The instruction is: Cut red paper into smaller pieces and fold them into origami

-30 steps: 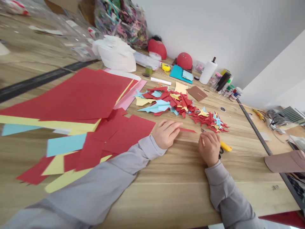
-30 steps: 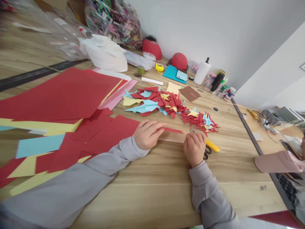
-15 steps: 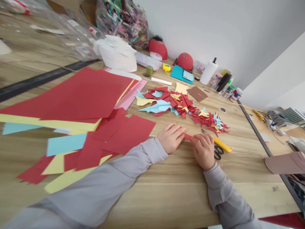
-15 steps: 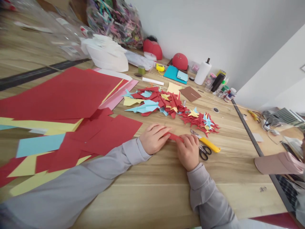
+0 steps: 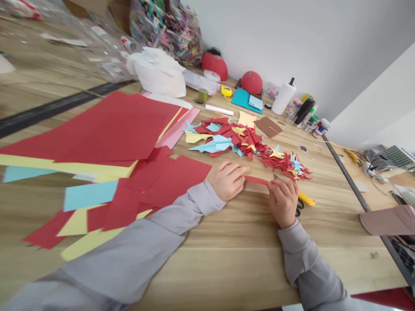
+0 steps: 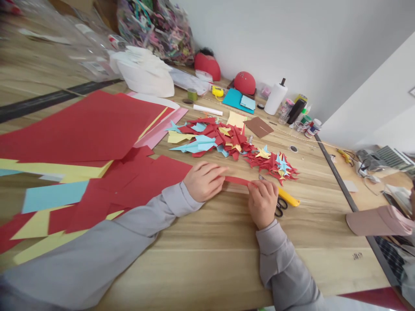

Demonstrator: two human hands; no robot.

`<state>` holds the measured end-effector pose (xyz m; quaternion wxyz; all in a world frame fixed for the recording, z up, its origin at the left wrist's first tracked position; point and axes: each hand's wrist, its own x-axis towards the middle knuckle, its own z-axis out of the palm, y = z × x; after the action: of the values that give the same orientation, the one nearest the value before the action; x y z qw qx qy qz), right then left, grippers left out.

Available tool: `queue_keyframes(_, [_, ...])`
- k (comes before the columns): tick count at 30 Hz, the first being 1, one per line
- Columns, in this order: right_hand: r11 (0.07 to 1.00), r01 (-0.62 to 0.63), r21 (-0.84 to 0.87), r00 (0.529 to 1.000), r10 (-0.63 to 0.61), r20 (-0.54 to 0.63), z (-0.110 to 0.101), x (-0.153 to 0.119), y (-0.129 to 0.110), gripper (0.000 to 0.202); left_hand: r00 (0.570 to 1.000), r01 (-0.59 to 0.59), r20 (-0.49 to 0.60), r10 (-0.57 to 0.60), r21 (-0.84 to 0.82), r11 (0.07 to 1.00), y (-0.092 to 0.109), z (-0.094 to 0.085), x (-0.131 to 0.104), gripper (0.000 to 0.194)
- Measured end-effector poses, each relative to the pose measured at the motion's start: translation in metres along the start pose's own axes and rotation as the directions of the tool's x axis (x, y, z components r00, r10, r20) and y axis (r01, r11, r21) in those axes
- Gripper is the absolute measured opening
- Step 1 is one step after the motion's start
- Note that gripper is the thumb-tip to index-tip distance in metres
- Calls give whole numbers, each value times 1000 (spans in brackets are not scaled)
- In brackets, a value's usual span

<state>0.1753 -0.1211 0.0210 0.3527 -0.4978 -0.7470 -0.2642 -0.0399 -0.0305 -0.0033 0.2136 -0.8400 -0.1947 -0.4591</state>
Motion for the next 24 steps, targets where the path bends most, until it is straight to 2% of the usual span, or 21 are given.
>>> queue_keyframes(6, [998, -59, -19, 998, 59, -16, 2, -3, 6, 13, 998, 38, 39, -41, 81, 996, -16, -7, 0, 13])
queue_keyframes(14, [997, -71, -38, 996, 69, -51, 3, -3, 7, 11, 988, 128, 83, -133, 65, 990, -20, -7, -2, 13])
queue_keyframes(24, [997, -79, -6, 996, 78, -45, 3, -3, 4, 13, 988, 152, 12, -155, 119, 981, -14, -10, 2, 15])
